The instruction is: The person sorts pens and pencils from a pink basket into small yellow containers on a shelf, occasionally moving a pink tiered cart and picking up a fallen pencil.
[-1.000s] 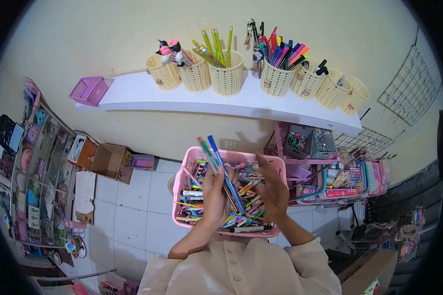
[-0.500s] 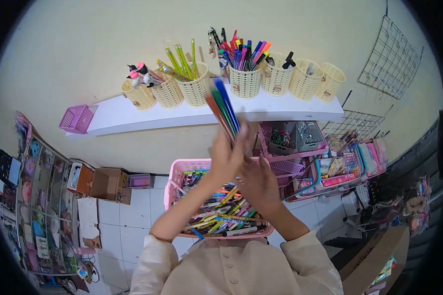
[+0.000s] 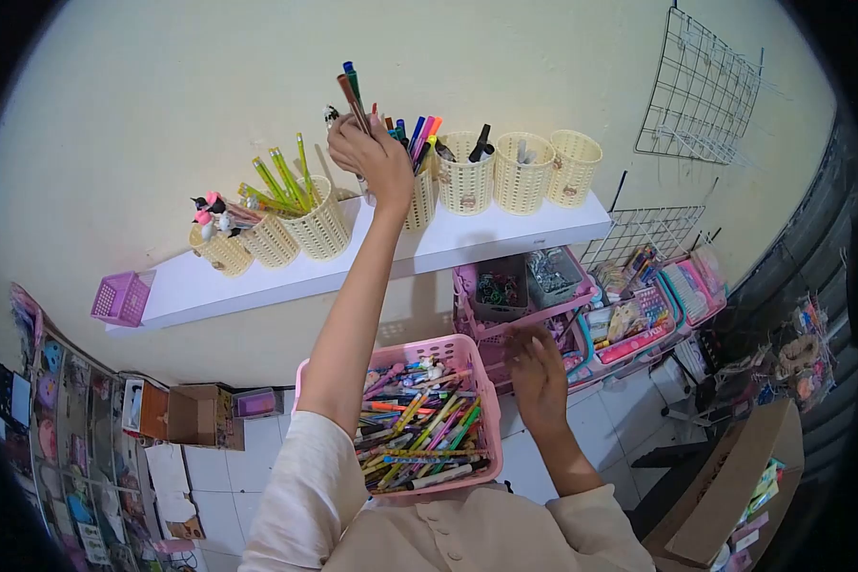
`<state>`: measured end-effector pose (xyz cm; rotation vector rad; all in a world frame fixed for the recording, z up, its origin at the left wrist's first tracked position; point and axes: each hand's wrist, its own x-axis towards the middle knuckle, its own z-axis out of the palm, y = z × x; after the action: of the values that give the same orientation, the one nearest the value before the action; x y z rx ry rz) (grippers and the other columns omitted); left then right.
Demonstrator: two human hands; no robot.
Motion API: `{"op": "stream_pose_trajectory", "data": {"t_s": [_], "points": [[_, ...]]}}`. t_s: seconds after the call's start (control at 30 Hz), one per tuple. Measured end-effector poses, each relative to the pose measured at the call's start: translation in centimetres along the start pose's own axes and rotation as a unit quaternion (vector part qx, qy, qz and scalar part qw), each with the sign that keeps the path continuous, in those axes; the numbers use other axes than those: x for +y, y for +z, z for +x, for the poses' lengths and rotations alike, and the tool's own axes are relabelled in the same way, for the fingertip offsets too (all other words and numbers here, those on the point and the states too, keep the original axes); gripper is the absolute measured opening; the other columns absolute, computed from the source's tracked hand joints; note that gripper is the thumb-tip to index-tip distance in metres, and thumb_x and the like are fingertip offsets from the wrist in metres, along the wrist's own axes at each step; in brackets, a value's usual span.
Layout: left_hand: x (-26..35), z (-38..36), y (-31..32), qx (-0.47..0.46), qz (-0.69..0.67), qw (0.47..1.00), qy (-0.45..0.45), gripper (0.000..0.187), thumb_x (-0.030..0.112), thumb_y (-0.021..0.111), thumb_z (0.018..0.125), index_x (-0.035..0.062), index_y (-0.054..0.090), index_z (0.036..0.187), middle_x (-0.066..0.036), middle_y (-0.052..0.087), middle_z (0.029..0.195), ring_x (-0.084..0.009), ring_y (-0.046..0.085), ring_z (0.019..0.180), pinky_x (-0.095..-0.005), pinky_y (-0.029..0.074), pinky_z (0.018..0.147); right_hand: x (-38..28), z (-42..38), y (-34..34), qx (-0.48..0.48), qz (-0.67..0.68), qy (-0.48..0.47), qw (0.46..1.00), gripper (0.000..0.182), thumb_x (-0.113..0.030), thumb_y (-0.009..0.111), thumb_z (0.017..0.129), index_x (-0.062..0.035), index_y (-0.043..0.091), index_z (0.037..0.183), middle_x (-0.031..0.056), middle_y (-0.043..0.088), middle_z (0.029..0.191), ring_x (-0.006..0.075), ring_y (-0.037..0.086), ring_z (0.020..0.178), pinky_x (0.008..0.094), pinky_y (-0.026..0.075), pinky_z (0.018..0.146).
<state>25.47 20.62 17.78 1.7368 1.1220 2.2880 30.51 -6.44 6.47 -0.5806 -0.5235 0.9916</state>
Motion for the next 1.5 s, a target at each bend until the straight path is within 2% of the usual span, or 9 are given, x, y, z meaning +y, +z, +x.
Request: {"op": "stream_pose_trajectory", "data": {"t_s": [0.23,0.43,0.5,0.7,0.87,1.0,1.17,1.33,1.5], "points": [[0.5,0.1,0.1,-0.009,-0.024,0.998,-0.061,0.056,0.03,0.052,0.076,-0.0097,0.028,0.108,-0.023,0.024,0.114,-0.0358,0.023,0.107,-0.0453,0.015,0.092,-1.1,9.2,5.6,-0.173,-0.22,-0.112,0.953,0.032,-0.012,0.044,0.082,-0.0016,0.035,0.11,0.0112,0.042,0.112,0.0186,0.041,0.106,0.0289,0.033,0.087],[-0.2,1.3,-1.5,0.01,-0.086,0.989,0.12,0.079,0.029,0.063,0.068,-0.0069,0.016,0.12,-0.022,0.023,0.122,-0.035,0.023,0.112,-0.0413,0.02,0.092,2.1,15.8,8.4,-0.186,-0.439,-0.324,0.817,0.053,-0.003,0.045,0.076,0.0026,0.02,0.122,0.0213,0.024,0.125,0.0302,0.027,0.117,0.0346,0.025,0.095],[-0.5,2.1,-1.6,0.003,-0.081,0.987,0.142,0.078,0.028,0.065,0.067,-0.0024,0.019,0.123,-0.021,0.025,0.123,-0.035,0.025,0.111,-0.0401,0.022,0.092,2.7,16.6,9.4,-0.181,-0.537,-0.468,0.678,0.06,-0.001,0.046,0.073,0.0051,0.014,0.124,0.0244,0.016,0.128,0.0354,0.018,0.119,0.0381,0.019,0.097],[0.1,4.0,-2.3,-0.023,-0.103,0.964,0.243,0.038,0.018,0.056,0.074,0.0008,0.044,0.106,-0.014,0.049,0.098,-0.0275,0.044,0.093,-0.0326,0.032,0.081,4.1,19.0,11.6,-0.159,-0.621,-0.447,0.624,0.064,-0.003,0.048,0.069,0.0059,0.014,0.123,0.0232,0.01,0.129,0.0374,0.015,0.119,0.0409,0.017,0.097],[0.2,3.4,-2.7,-0.198,-0.069,0.973,0.096,0.032,0.022,0.035,0.085,0.0018,0.048,0.106,-0.017,0.057,0.082,-0.0309,0.053,0.08,-0.0393,0.039,0.071,3.7,17.5,11.0,-0.145,-0.596,-0.516,0.598,0.058,-0.005,0.052,0.07,0.0053,0.025,0.12,0.0263,0.022,0.123,0.039,0.024,0.114,0.0411,0.022,0.094],[-0.4,3.2,-2.2,-0.22,0.033,0.952,0.21,0.037,0.026,0.034,0.084,0.0009,0.046,0.109,-0.019,0.053,0.094,-0.0314,0.048,0.092,-0.0377,0.035,0.08,3.6,10.5,6.4,-0.252,-0.606,-0.332,0.677,0.036,-0.007,0.054,0.066,-0.0006,0.046,0.101,0.0184,0.048,0.097,0.0332,0.045,0.088,0.0401,0.034,0.083],[2.5,1.5,-8.5,-0.104,-0.062,0.963,0.239,0.024,0.011,0.055,0.072,0.0006,0.05,0.093,-0.012,0.052,0.085,-0.0243,0.048,0.081,-0.0316,0.036,0.072,6.3,5.2,0.7,-0.556,-0.576,-0.151,0.58,0.02,-0.008,0.057,0.066,-0.0073,0.055,0.085,0.0073,0.053,0.085,0.0247,0.049,0.084,0.036,0.039,0.075],[6.4,-5.1,-22.4,-0.634,0.059,0.756,0.154,0.032,0.023,0.063,0.065,0.0048,0.051,0.088,-0.009,0.053,0.08,-0.023,0.052,0.076,-0.0333,0.041,0.062,7.6,4.3,-1.0,-0.573,-0.597,-0.038,0.56,0.024,-0.013,0.059,0.067,-0.0085,0.055,0.09,0.0072,0.053,0.085,0.0244,0.05,0.082,0.0352,0.04,0.074],[4.5,-12.8,-27.1,-0.718,0.098,0.645,0.244,0.029,0.027,0.059,0.065,0.0049,0.052,0.082,-0.007,0.052,0.075,-0.0224,0.052,0.08,-0.0345,0.04,0.061,8.8,5.5,-1.3,-0.575,-0.572,0.083,0.579,0.02,-0.011,0.06,0.067,-0.0058,0.058,0.086,0.0073,0.053,0.085,0.0237,0.049,0.08,0.033,0.039,0.071]]}}
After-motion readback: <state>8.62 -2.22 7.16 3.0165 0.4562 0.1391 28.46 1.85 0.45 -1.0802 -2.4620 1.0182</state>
